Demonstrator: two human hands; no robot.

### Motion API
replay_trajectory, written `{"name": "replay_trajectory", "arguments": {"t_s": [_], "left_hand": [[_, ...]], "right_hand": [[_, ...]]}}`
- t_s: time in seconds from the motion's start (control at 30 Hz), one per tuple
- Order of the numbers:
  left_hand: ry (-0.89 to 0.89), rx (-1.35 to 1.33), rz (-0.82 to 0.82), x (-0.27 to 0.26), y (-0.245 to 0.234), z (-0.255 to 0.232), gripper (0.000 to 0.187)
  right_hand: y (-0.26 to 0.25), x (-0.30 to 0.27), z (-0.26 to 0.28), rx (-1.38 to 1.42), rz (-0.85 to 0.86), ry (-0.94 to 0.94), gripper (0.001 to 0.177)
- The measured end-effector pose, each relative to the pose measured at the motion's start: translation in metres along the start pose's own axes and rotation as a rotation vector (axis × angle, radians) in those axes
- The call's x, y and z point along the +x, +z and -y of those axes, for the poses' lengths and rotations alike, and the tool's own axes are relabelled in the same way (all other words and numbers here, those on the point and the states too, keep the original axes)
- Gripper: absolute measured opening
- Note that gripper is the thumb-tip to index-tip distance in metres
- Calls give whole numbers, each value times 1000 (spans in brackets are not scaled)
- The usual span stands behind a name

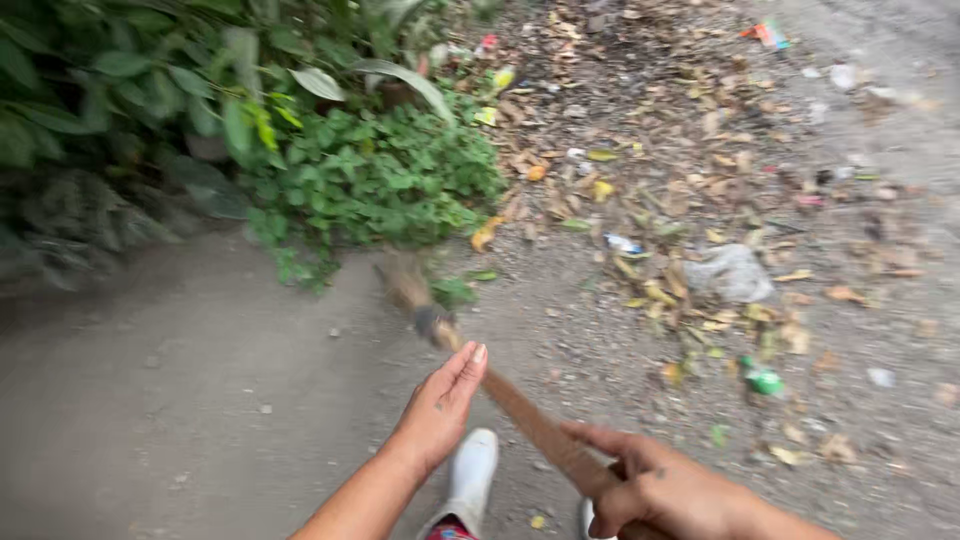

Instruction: The person sweeps debris including leaves and trash across a dirt and gravel ground using a broom by hand.

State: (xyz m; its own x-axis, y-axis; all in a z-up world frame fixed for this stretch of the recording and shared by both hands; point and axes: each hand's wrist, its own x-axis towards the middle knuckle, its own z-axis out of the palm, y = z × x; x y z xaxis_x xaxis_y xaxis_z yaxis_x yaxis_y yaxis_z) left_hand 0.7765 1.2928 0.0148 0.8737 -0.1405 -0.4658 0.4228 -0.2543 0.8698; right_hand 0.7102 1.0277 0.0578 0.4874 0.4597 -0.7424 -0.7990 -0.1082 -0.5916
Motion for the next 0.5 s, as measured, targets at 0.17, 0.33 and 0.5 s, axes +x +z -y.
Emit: {"name": "replay_trajectory", "arguments": {"t_s": [0.17, 0.33, 0.5], "left_hand": [[0, 58, -57, 10, -96, 20, 75], [21, 0, 34, 19, -120, 27, 78], [10, 115, 154, 36, -104, 9, 81]], "right_hand": [[53, 101, 1, 91, -56, 157, 96], [2, 51, 38, 115, -445, 131, 87], [36, 2, 50, 45, -710, -42, 97]]}}
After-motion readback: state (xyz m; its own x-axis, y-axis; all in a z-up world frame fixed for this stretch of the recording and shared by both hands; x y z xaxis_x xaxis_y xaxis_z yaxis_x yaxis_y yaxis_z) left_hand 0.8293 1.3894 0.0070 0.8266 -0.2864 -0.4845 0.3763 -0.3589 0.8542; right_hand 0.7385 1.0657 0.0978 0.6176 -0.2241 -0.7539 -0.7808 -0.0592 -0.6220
